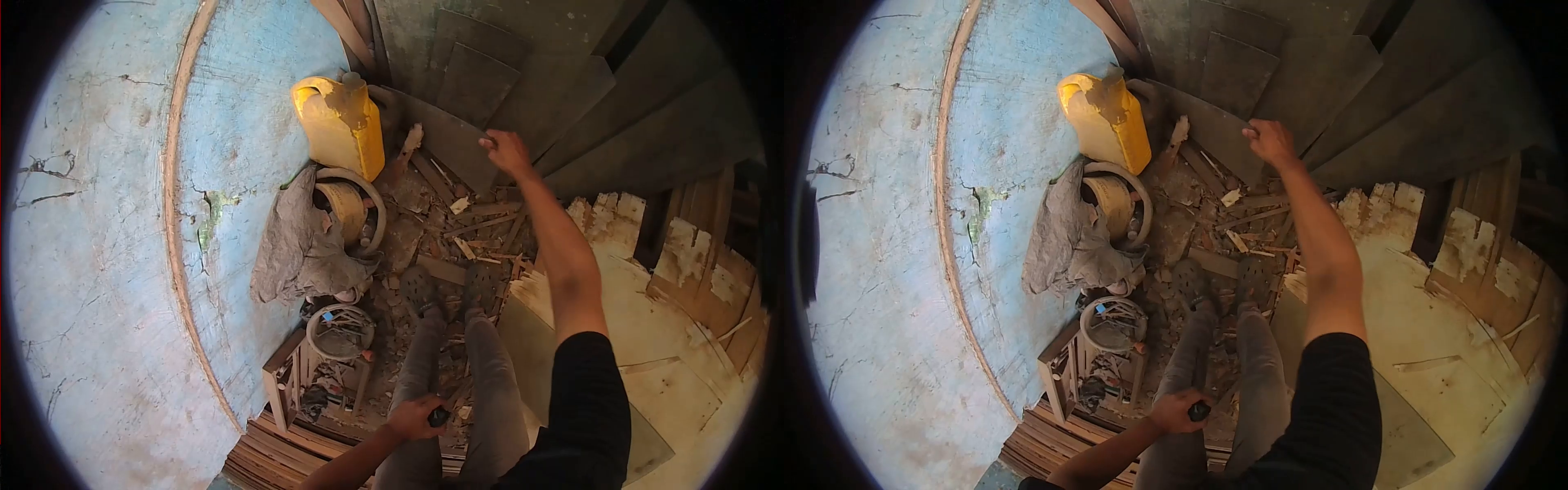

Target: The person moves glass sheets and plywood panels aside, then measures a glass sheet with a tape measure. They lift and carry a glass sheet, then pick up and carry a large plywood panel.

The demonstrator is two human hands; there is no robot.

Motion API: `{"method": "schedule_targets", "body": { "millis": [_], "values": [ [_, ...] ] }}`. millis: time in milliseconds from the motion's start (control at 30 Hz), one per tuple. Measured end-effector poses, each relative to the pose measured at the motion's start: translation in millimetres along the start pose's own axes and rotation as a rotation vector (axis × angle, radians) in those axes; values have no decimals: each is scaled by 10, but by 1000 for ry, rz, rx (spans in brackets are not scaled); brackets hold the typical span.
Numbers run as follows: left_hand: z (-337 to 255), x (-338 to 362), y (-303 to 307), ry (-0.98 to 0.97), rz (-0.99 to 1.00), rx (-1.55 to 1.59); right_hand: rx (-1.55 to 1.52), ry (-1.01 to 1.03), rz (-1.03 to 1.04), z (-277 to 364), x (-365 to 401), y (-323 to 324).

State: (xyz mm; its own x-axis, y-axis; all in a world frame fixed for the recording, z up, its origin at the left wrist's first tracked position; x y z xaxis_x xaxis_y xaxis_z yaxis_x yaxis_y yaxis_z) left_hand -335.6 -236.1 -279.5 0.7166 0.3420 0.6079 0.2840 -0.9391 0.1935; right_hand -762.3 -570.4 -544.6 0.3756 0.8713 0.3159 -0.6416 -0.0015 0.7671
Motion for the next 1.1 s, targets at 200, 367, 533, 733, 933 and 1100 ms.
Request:
{"method": "schedule_targets", "body": {
  "millis": [200, 367, 533, 733, 933, 1100],
  "values": [
    [15, -70, 23, -1, 35, 13, 46, 31, 40, -170, 884, 738],
    [-11, -120, 148, 43, 162, -76, 37, -40, -89, -263, 2274, 1030],
    [48, -71, 303, -14, 348, -232, -28, -311, -277, -328, 4168, 1134],
    [18, -123, 385, -68, 516, -477, -102, -724, -371, -289, 6208, 630],
    [66, 15, 119, -205, 604, -591, -187, -977, -461, -663, 7503, -339],
    [211, 200, -99, -248, 638, -713, -258, -916, -549, -1384, 7980, -977]
  ]
}}
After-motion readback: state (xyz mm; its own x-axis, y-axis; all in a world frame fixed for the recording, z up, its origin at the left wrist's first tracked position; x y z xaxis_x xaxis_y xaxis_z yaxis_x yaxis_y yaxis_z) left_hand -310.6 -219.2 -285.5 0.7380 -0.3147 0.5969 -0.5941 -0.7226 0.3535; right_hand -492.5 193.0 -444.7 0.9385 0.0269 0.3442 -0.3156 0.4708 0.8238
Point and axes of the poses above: each hand's wrist, its own x-axis away from the middle knuckle, its own y-axis out of the back of the hand, z = x × y, the point moved 1 cm from there along -x, towards the middle knuckle, and after that the axes turned 5 degrees about -y, right-handed, at the moved point
